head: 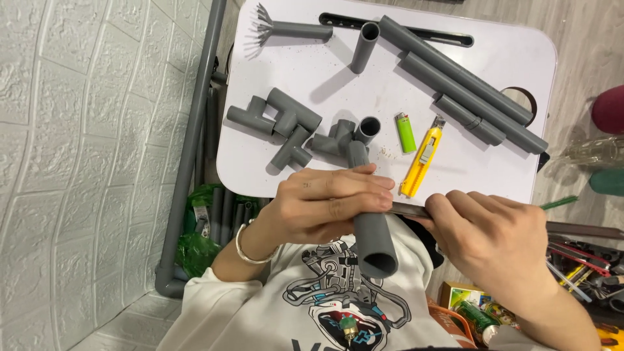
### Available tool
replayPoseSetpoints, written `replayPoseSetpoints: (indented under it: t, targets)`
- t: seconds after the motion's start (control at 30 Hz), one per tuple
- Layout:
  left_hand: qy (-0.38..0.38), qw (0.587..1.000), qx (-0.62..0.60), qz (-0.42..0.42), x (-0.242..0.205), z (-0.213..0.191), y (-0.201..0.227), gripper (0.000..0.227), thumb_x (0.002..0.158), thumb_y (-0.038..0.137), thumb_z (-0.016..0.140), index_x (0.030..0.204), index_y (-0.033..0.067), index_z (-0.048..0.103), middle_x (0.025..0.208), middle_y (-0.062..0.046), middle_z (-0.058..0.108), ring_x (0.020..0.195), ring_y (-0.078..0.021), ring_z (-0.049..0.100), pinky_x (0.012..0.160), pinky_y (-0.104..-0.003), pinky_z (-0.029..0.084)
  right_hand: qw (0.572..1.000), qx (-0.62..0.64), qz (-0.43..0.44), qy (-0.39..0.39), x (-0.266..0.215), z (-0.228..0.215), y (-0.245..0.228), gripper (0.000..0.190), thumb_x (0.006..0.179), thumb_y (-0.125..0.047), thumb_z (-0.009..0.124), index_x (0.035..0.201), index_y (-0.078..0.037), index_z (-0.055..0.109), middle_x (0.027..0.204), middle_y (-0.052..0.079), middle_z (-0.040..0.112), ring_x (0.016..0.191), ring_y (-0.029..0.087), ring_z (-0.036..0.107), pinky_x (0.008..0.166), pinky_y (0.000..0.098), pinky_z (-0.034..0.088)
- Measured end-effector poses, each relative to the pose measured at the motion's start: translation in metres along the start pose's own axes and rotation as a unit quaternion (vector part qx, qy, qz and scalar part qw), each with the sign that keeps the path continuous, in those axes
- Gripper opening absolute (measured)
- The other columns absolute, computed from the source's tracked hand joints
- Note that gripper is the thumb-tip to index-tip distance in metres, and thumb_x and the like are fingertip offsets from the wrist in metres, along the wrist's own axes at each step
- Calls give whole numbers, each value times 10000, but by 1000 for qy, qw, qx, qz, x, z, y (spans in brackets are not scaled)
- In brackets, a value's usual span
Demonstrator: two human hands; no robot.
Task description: Preparing and assembling PVC pipes by scraping the edges with a utility knife and fitting them into connectors.
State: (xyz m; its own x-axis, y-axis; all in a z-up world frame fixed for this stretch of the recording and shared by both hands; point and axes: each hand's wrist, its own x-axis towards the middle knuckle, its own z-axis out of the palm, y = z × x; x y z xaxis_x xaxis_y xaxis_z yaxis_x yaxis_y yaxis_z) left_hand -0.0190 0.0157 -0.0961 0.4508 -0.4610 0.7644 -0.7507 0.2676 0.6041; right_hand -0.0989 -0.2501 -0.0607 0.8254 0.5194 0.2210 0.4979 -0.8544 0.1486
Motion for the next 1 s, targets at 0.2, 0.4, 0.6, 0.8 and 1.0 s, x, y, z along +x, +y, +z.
replayPoseSetpoints:
  t: [0.2, 0.4, 0.6, 0.8, 1.0]
  targets:
    - [-76, 995, 45, -41, 12, -9, 17, 325, 1127, 180, 498, 1268, -67, 656, 1269, -202, 685, 1183, -355, 761, 1156, -539, 641, 998, -39, 17, -56, -10, -6, -5, 437, 1171, -441, 622, 825, -212, 486, 606, -61, 435, 482, 137, 510, 427, 331, 265]
    - [-25, 999, 20, -23, 1, -2, 5, 351, 1132, 200, 479, 1201, -76, 685, 1218, -190, 694, 1112, -367, 785, 1114, -520, 655, 999, 50, 5, 2, 2, 22, 5, 456, 1137, -403, 597, 766, -171, 467, 603, -48, 465, 475, 159, 502, 425, 339, 251]
    - [-79, 995, 41, -39, 7, -10, 15, 262, 1129, 95, 515, 1279, -65, 656, 1273, -194, 670, 1136, -374, 764, 1141, -554, 661, 1000, -15, -4, -4, -5, 7, -3, 495, 1172, -308, 656, 741, -193, 440, 584, -43, 412, 467, 131, 463, 430, 318, 235]
    - [-97, 989, 106, -28, 3, -6, 10, 251, 1098, 34, 630, 1335, -49, 621, 1269, -196, 712, 1134, -373, 781, 1122, -531, 670, 1000, -8, 9, -23, -5, 34, 0, 383, 1145, -424, 585, 836, -208, 514, 616, -68, 491, 474, 163, 545, 393, 343, 298]
    - [-38, 998, 35, -17, -8, -4, 1, 205, 1068, -20, 593, 1221, -125, 679, 1263, -237, 679, 1162, -387, 757, 1160, -512, 610, 1000, 11, 8, 17, 3, 35, -2, 411, 1147, -357, 623, 792, -199, 488, 615, -54, 478, 487, 162, 527, 416, 344, 264]
